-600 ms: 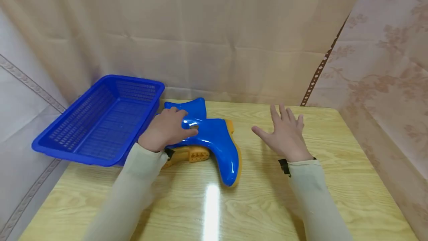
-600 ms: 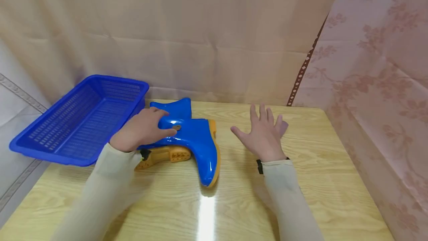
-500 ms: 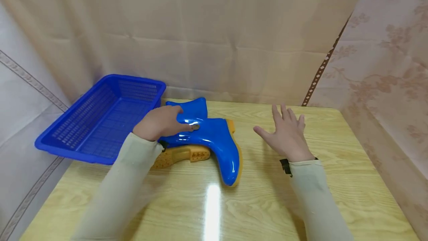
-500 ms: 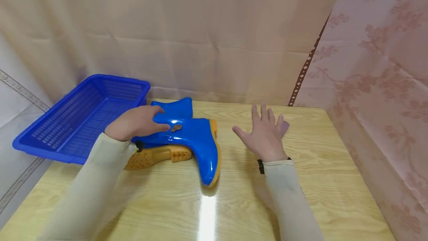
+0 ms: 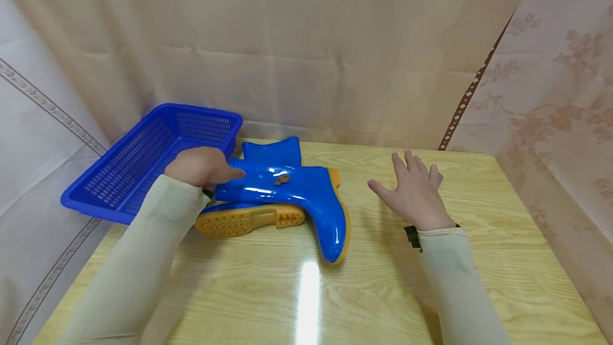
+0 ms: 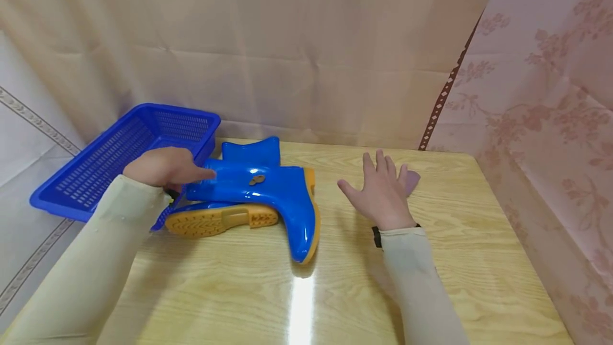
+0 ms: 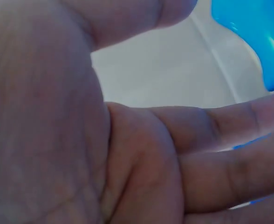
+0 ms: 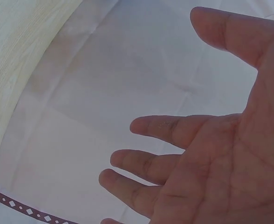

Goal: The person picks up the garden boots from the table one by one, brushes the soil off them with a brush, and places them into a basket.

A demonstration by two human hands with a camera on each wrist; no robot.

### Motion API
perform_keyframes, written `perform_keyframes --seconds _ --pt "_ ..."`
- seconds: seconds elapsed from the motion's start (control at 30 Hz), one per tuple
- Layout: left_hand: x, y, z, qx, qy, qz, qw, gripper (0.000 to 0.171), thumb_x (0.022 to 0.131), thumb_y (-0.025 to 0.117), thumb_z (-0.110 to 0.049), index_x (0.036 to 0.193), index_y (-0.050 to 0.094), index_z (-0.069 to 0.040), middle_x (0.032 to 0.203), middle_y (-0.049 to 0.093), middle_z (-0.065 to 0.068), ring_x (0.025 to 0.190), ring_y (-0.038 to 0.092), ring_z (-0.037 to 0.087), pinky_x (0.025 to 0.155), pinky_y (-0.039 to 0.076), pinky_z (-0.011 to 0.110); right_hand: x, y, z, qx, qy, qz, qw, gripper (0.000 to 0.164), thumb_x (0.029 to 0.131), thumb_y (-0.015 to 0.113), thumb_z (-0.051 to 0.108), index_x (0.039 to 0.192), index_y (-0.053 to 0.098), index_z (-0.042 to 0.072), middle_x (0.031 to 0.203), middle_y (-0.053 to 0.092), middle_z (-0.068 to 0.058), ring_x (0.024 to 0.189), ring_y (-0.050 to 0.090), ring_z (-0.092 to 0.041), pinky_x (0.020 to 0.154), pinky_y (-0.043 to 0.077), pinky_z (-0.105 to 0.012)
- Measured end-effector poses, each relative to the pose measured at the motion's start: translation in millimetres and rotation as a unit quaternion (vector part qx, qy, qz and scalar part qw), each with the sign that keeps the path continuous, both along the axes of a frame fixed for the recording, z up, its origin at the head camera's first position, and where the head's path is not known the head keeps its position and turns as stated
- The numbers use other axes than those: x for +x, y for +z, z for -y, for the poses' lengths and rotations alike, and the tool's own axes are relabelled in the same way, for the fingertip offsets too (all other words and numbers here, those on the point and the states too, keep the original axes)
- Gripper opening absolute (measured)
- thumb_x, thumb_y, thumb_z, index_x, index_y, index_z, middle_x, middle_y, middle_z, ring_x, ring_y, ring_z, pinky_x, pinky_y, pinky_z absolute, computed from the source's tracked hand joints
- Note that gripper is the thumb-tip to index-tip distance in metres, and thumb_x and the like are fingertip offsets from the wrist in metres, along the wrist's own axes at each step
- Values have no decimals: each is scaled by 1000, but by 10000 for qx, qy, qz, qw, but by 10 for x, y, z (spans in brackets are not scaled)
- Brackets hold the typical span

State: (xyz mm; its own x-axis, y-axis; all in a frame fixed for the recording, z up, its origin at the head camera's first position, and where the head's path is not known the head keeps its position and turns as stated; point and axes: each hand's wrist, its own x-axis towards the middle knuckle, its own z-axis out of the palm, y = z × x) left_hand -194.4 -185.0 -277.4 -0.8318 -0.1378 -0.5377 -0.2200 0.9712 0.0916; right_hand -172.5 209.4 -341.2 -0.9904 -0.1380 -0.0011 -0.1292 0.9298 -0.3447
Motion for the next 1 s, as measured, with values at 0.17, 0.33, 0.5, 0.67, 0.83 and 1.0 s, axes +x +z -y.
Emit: perform_keyframes --seconds 0.17,0.33,0.5,0.67,0.83,1.0 --pt "-13 -175 89 370 32 112 9992 74 96 55 -69 120 64 0 93 64 12 83 63 27 72 52 39 -8 -8 5 -18 6 42 10000 94 99 56 63 160 28 -3 167 12 -33 151 12 -55 117 -4 -74" --pt "43 -337 214 1056 -156 6 9943 82 101 51 -63 144 46 6 93 63 14 80 64 26 71 53 37 -11 -16 10 -37 -12 39 10000 93 99 55 63 159 31 -3 166 14 -34 150 14 -55 117 -4 -75" --pt "89 -382 257 1295 -481 -146 9903 81 101 54 -59 150 43 4 83 59 8 73 60 23 82 50 44 -18 -26 10 -52 -39 68 10000 90 100 56 61 158 33 -4 164 17 -35 149 16 -56 117 -5 -74" --pt "98 -380 262 1486 -592 -369 9864 73 102 58 -46 152 41 4 108 64 18 95 63 31 93 49 54 -20 -33 15 -10 -31 110 9999 88 100 56 60 157 36 -3 164 19 -35 148 18 -57 117 -4 -74" --pt "140 -482 290 2438 -5 -1136 9631 72 104 55 -42 157 32 0 150 44 29 127 55 43 108 43 61 -16 -40 15 11 -39 109 9999 89 100 55 62 156 37 -4 163 20 -35 147 19 -57 117 -4 -74" --pt "252 -677 216 4374 1569 -1938 8640 84 103 58 -27 166 4 -9 168 16 22 146 40 40 120 32 54 -25 -40 34 65 -60 108 9999 88 99 55 62 155 39 -3 163 22 -35 146 22 -57 116 -3 -74"
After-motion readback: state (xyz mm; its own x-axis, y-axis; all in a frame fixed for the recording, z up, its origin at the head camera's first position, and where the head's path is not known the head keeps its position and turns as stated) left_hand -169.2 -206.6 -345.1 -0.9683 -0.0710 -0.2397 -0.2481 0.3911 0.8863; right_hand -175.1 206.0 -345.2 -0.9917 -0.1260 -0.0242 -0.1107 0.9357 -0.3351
